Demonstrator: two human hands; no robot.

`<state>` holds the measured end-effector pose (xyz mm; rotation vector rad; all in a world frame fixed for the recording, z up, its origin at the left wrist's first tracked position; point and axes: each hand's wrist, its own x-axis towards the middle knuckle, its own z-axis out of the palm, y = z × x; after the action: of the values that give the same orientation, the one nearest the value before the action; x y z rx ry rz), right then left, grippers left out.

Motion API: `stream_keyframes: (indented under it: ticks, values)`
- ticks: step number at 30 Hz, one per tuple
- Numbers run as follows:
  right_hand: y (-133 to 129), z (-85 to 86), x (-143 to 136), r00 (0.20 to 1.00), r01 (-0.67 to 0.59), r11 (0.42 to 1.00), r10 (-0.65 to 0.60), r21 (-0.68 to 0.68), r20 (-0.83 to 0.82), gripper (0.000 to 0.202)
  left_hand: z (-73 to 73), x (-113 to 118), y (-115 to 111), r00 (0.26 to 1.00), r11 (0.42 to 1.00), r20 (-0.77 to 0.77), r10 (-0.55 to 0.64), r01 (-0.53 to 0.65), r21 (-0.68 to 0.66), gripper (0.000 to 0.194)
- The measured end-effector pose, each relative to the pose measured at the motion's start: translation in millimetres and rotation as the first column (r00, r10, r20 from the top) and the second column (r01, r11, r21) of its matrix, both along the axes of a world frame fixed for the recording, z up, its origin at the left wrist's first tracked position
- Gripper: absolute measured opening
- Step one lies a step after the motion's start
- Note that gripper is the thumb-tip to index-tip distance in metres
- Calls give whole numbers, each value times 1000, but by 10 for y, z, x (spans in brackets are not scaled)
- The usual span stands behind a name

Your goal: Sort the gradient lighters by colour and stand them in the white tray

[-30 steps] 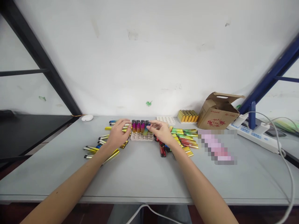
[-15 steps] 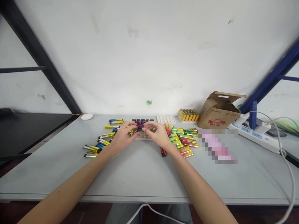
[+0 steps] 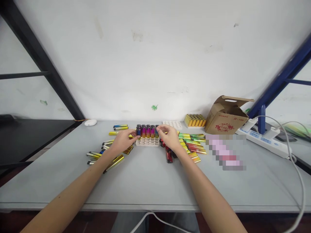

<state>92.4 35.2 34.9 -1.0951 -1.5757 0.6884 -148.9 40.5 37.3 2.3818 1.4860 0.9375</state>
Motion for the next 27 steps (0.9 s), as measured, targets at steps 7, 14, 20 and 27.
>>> stream_keyframes:
  ticks: [7,14,20,27]
  values:
    - [10,8,36,999,36,999,-36,-19,12,27,14,-16,-6,995,998,-98,35,-40,-50,23]
    - [34,9,72,999,43,999,-44,8,23,30,3,-96,63,982,989,-124,145,-143,28,35]
    - [41,9,89,999,45,999,-45,20,29,32,-74,-461,325,952,953,-44,304,-303,26,55]
    - [41,11,95,995,64,997,-68,49,69,28,-302,-775,577,905,905,-180,386,-410,-115,56]
